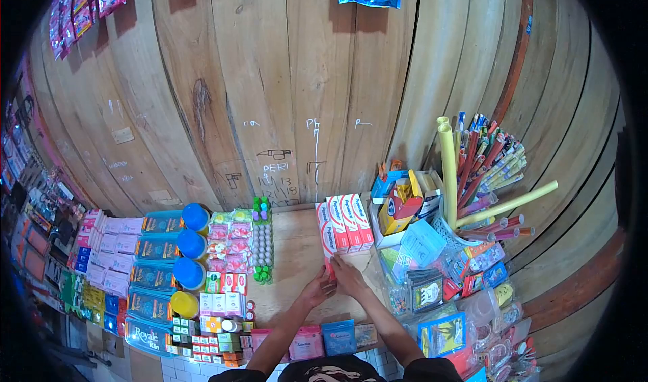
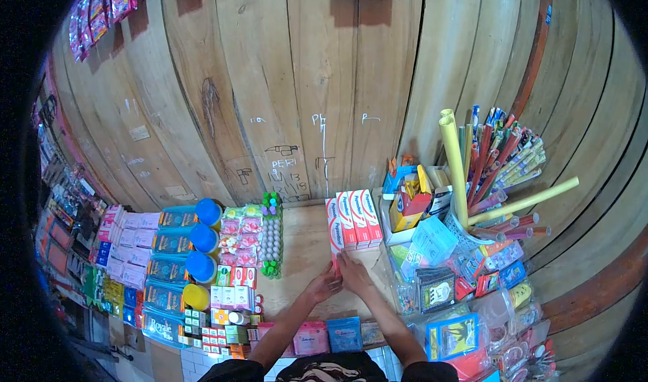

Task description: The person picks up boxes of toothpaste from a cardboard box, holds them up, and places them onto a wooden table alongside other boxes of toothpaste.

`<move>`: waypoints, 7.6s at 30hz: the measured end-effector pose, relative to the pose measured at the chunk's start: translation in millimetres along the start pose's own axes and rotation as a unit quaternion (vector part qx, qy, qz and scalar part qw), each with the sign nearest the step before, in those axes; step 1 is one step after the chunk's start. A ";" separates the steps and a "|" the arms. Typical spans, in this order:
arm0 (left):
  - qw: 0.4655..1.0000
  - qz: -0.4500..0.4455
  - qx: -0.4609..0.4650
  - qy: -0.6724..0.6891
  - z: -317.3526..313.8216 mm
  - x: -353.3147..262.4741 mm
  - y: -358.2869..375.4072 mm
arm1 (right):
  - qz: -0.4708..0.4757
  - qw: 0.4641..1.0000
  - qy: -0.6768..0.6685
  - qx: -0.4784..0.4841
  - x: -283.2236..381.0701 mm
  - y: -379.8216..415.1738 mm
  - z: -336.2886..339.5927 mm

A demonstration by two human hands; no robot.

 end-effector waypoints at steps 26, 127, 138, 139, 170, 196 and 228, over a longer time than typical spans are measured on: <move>0.998 -0.020 0.000 -0.060 -23.8 -46.7 -11.0 | -0.074 0.995 0.062 0.012 -31.0 -109.8 -16.4; 0.180 0.204 0.542 -0.795 201.6 397.6 158.7 | -0.672 0.424 -0.607 0.015 283.5 694.6 -327.6; 0.326 0.349 0.486 -0.732 98.9 531.8 225.0 | -0.853 0.219 -0.458 -0.122 450.5 794.5 -367.1; 0.272 0.330 0.492 -0.758 88.9 541.1 236.7 | -0.856 0.194 -0.459 -0.136 461.9 794.3 -372.4; -0.175 0.342 0.812 -0.439 -2.3 871.7 373.7 | -0.873 -0.333 0.081 -0.346 590.1 990.5 -150.0; -0.003 0.407 0.660 -0.632 -72.6 820.2 635.9 | -0.446 -0.249 -0.121 -0.851 631.3 1001.5 -200.2; -0.014 0.672 0.604 -0.428 -116.3 798.0 833.6 | -0.795 -0.316 -0.035 -0.517 632.9 1042.5 -179.3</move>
Point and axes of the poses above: each hand's wrist, its own y-axis away from the middle knuckle, its own z-axis out of the back of the hand, x = y × z, the point moved 6 cm from there along -y, towards the middle knuckle, and after that the axes turned 5 degrees about -z, right-handed, at the moved point
